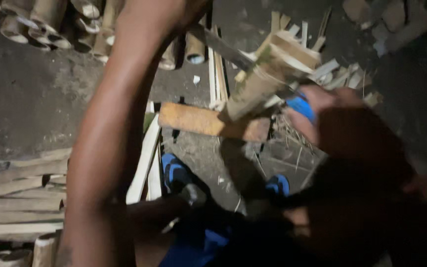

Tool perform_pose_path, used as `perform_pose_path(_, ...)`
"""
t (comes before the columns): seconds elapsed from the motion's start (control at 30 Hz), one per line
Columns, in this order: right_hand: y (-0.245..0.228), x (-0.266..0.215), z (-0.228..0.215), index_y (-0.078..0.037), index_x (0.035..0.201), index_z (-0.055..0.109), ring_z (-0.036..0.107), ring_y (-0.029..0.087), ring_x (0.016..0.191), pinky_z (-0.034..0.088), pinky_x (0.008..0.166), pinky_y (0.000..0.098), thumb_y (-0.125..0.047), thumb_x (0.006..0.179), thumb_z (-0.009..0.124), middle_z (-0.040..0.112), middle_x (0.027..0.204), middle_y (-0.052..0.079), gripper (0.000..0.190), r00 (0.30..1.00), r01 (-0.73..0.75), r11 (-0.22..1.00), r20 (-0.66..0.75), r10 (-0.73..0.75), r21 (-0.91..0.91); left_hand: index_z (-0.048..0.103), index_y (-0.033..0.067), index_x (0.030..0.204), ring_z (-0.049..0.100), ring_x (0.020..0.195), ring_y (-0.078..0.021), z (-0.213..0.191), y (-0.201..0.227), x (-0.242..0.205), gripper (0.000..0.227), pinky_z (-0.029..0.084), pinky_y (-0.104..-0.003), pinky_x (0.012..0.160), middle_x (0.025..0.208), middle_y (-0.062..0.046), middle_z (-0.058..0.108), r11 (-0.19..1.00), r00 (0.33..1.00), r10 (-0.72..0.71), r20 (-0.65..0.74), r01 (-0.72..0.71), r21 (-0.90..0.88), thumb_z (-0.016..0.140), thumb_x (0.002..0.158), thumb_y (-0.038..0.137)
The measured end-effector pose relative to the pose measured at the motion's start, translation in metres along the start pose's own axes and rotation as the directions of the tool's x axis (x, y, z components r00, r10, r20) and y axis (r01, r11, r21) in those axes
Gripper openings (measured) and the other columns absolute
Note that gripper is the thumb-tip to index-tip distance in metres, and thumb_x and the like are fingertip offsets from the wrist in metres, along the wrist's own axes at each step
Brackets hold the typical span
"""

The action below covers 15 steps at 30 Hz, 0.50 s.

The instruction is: The person sits on the floor and uses a knife to split bamboo poles into thin strips. They repeatedly position the bamboo on a wooden block, strike it with the knife, and separate the resulting strips.

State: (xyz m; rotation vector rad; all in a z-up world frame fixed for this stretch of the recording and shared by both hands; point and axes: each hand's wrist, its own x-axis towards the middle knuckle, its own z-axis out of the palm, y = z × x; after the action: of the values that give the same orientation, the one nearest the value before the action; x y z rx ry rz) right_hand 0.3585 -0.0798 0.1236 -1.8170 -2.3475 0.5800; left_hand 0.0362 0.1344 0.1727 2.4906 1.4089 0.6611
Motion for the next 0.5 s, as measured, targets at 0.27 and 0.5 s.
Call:
perform_pose_path(0.27,0.011,0.026,0.121,-0.007,0.1,0.067,0.07,0.022,0.072,0.056,0.063,0.0384,-0.036,0.096,0.063,0.072,0.082,0.009,0.03,0.989,-0.115,0.969,0.116,0.091,0.218,0.076,0.0205,0.102,0.071,0.08,-0.0366,0.197,-0.015,-0.074,0.054,0.055,-0.052,0.066,0.086,-0.017,0.073,0.977,0.994,-0.109,0.029,0.102,0.186,0.057,0.09,0.069)
perform_pose_path(0.5,0.048,0.036,0.055,-0.007,0.114,0.068,0.071,0.031,0.087,0.058,0.079,0.0421,-0.034,0.092,0.066,0.073,0.099,0.015,0.036,0.999,-0.04,0.993,0.002,0.041,-0.114,0.083,0.0173,0.1,0.069,0.068,-0.0361,0.145,-0.032,-0.005,0.046,0.053,-0.049,0.057,0.075,-0.015,0.072,1.0,0.923,0.009,-0.385,0.003,0.03,0.062,0.101,0.058)
